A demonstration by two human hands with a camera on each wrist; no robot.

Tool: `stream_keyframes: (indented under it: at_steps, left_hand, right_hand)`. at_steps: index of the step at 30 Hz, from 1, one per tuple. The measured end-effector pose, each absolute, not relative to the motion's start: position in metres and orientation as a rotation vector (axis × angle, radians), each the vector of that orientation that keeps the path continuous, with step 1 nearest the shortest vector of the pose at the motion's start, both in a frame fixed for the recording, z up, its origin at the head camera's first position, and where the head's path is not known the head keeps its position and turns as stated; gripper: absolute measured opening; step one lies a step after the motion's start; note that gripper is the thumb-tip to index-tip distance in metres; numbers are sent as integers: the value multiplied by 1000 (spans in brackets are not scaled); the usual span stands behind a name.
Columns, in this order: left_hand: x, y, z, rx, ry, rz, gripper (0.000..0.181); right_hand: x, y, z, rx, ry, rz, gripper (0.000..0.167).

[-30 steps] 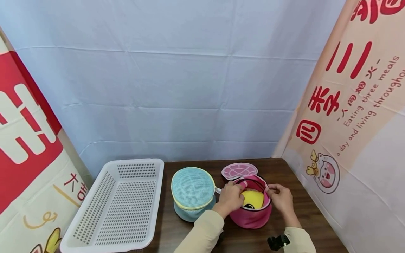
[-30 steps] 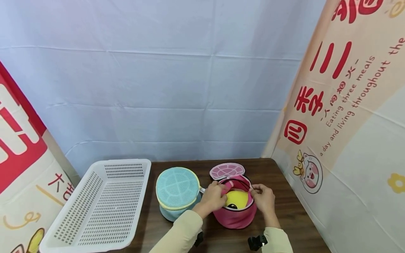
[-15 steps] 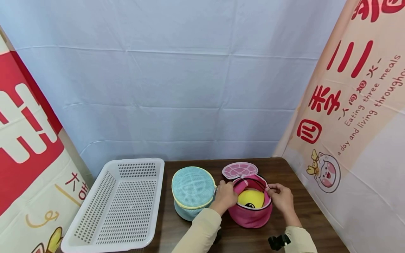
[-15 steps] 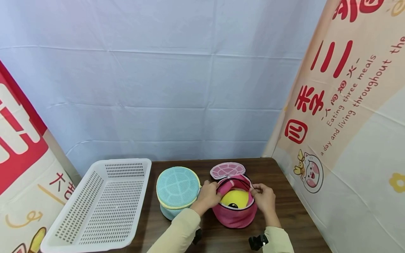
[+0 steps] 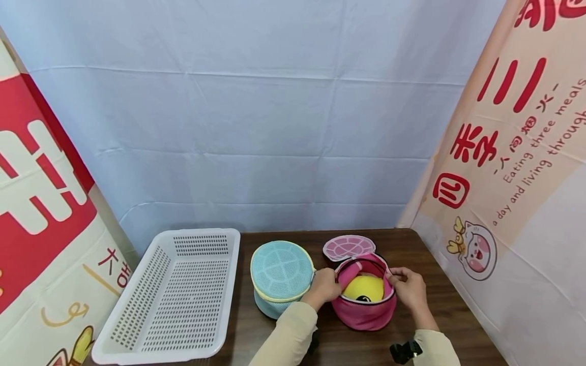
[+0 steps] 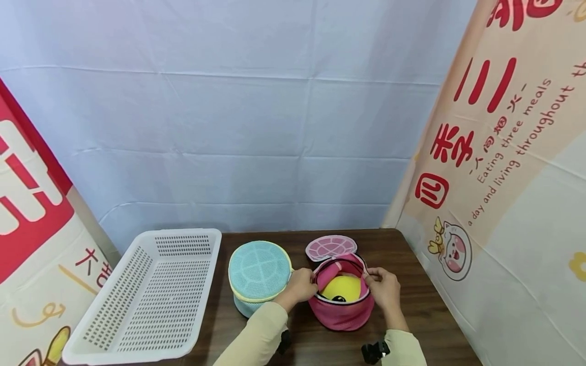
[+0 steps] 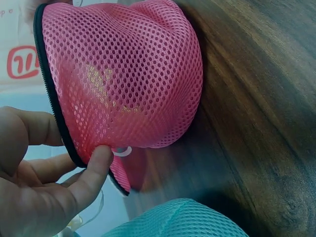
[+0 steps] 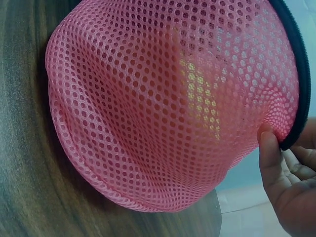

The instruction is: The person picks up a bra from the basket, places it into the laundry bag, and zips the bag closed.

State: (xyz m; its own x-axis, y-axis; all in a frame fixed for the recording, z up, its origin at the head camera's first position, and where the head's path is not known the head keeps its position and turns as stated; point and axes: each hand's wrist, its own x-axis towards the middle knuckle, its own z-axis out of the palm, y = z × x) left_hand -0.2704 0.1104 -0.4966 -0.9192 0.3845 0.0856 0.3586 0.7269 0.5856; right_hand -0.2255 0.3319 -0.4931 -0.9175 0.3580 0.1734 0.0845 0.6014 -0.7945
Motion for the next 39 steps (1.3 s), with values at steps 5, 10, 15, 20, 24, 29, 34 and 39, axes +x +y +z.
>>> stream_keyframes:
  at_steps: [5,10,15,20,24,29,34,39]
  left_hand:
    - [-270,110,-496,634,2921,998,17]
    - [-272,112,-500,598,2981,1078,19]
    - [-272,114,-506,645,3069,1140,18]
    - [-270,116,-508,713,3153,1191,26]
    - [-269,116,-508,743,3183,1204,26]
    - [-268,115,-508,786,3193,1173,26]
    - [-267,112,-508,787,3184,1183,28]
    - [-266,112,-508,790,3175,1149,30]
  right_hand:
    - [-225,333,-493,-361,-2515,1222,21]
    - [-226,333,-492,-359,-2511,1221,21]
    - [-224,333,-491,-367,-2505,1254,22]
    - [-223,334,-492,-390,-2491,1305,23]
    - [-221,334,-492,-393,-2505,1279,23]
    - [-212,332,-486,-403,-2586,1181,34]
    - [-206,330,-482,-382,-2624,1121,39]
    - [-211,332,-483,-373,-2599,1063,34]
